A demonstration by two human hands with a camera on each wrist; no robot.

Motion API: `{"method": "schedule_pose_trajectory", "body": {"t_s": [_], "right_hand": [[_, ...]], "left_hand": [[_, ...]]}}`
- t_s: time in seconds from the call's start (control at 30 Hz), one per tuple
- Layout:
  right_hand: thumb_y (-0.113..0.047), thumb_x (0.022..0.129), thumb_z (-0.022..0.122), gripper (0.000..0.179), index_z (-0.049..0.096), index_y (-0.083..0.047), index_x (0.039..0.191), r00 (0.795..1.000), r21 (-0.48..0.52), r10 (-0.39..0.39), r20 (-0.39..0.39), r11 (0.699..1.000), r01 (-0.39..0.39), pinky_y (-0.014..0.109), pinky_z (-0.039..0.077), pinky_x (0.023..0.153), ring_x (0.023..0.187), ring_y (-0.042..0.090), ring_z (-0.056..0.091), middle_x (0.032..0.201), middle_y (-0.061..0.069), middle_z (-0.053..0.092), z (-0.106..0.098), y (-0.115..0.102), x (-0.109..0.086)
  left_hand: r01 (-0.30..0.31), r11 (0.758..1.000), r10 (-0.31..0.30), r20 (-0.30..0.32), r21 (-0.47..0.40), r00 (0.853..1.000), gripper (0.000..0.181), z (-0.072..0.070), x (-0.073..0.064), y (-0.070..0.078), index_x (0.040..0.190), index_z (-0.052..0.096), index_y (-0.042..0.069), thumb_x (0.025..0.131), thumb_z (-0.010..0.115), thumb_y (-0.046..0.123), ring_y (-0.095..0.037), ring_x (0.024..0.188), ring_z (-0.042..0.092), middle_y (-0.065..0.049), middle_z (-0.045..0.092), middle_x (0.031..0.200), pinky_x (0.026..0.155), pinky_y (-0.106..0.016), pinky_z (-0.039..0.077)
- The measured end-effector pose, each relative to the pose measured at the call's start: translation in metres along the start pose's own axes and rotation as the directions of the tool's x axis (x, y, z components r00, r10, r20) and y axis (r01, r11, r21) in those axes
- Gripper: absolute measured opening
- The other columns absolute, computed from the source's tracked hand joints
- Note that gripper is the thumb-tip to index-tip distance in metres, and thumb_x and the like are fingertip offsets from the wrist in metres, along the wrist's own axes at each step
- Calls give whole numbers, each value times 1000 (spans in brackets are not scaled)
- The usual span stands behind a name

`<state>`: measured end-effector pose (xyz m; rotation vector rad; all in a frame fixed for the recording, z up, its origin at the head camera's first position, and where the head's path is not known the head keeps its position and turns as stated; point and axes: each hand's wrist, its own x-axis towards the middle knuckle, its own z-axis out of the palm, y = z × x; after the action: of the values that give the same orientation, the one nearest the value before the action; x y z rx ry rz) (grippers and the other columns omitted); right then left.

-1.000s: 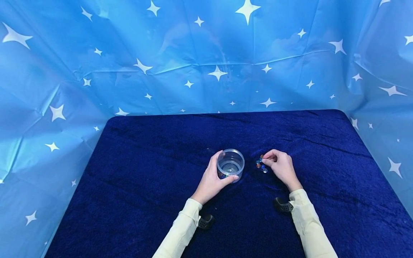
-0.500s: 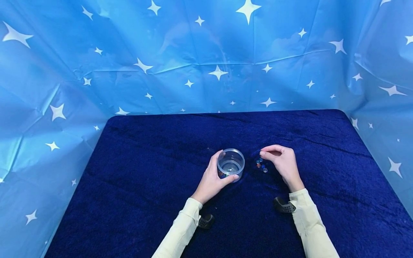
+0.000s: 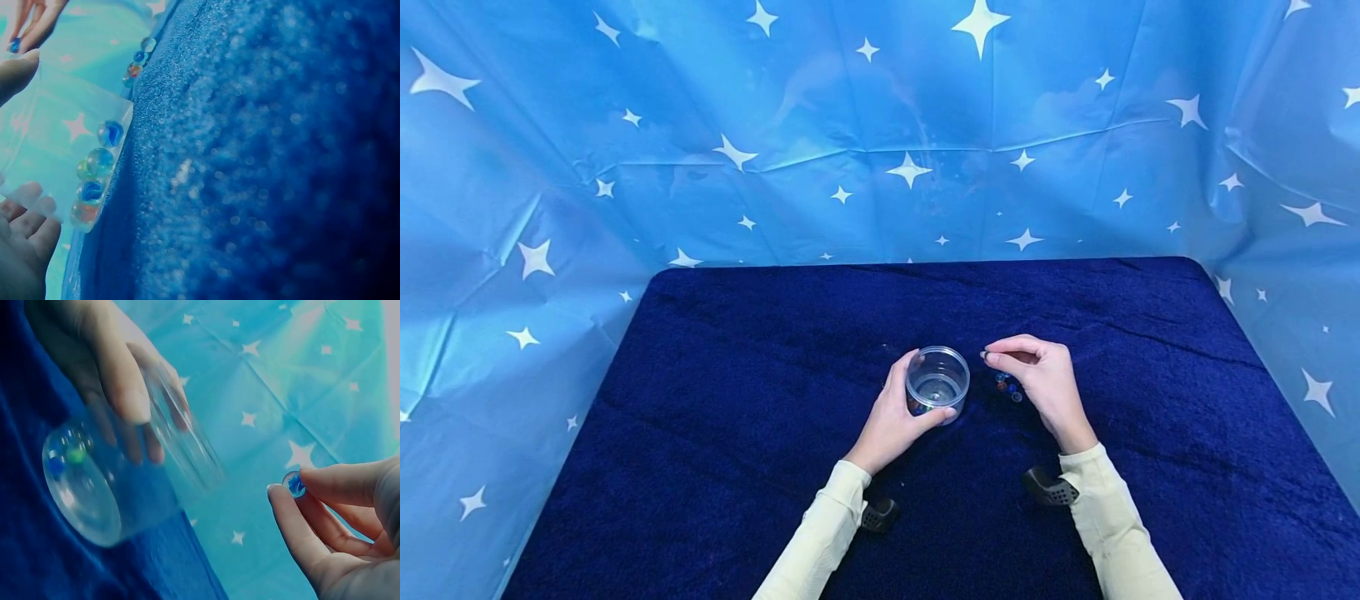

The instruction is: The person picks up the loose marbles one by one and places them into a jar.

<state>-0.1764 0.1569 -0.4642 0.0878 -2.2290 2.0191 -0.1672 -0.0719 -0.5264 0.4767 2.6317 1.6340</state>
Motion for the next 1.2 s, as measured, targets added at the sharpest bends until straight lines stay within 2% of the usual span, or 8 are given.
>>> {"method": "schedule_pose_trajectory", "body": {"t_s": [0.17, 0.27, 0.4, 0.63, 0.83, 1.2], "right_hand": [[-3, 89, 79, 16, 76, 9, 100, 999, -38, 9, 47, 999, -7, 21, 48, 56, 71, 8, 64, 93, 10, 76, 11, -6, -2], [-1, 89, 78, 15, 77, 9, 99, 997, -41, 1, 71, 999, 2, 19, 50, 63, 74, 7, 65, 95, 13, 76, 17, -7, -2], [3, 88, 78, 14, 76, 12, 98, 993, -27, -35, 115, 999, 38, 19, 54, 79, 86, 8, 70, 99, 22, 74, 24, -7, -2], [1, 88, 78, 9, 78, 8, 95, 984, -106, -81, 160, 989, 99, 19, 54, 80, 90, 15, 72, 98, 19, 75, 34, -4, -5], [-1, 88, 80, 9, 79, 5, 94, 982, -158, -101, 157, 979, 126, 19, 54, 79, 90, 19, 72, 97, 16, 76, 37, -5, -7], [-1, 87, 80, 9, 80, 4, 94, 982, -165, -100, 163, 978, 127, 19, 54, 80, 90, 19, 72, 96, 14, 76, 38, -3, -7]], "left_hand": [[2, 1000, -2, 2, 4, 1000, 95, -1, -1, 1, 157, 32, 10, 82, 85, 35, -30, 140, 47, -13, 44, 156, 114, -49, 38], [7, 1000, -7, 4, 1, 1000, 95, -1, -1, 2, 157, 32, 10, 82, 86, 34, -30, 139, 47, -13, 44, 156, 113, -50, 39], [11, 1000, -11, 6, 0, 1000, 96, -1, -1, 2, 158, 31, 10, 83, 86, 33, -29, 139, 48, -13, 44, 157, 111, -48, 41], [3, 1000, -3, 8, 0, 1000, 95, -1, -1, 0, 158, 31, 8, 84, 86, 33, -30, 136, 50, -14, 44, 156, 105, -47, 47], [-2, 1000, 2, 3, -2, 1000, 95, 0, 0, 0, 157, 32, 8, 84, 85, 34, -31, 138, 49, -15, 44, 156, 108, -49, 44], [-8, 1000, 8, -1, 7, 1000, 95, 0, -1, 0, 158, 32, 7, 84, 85, 34, -33, 139, 48, -16, 44, 156, 113, -51, 39]]}}
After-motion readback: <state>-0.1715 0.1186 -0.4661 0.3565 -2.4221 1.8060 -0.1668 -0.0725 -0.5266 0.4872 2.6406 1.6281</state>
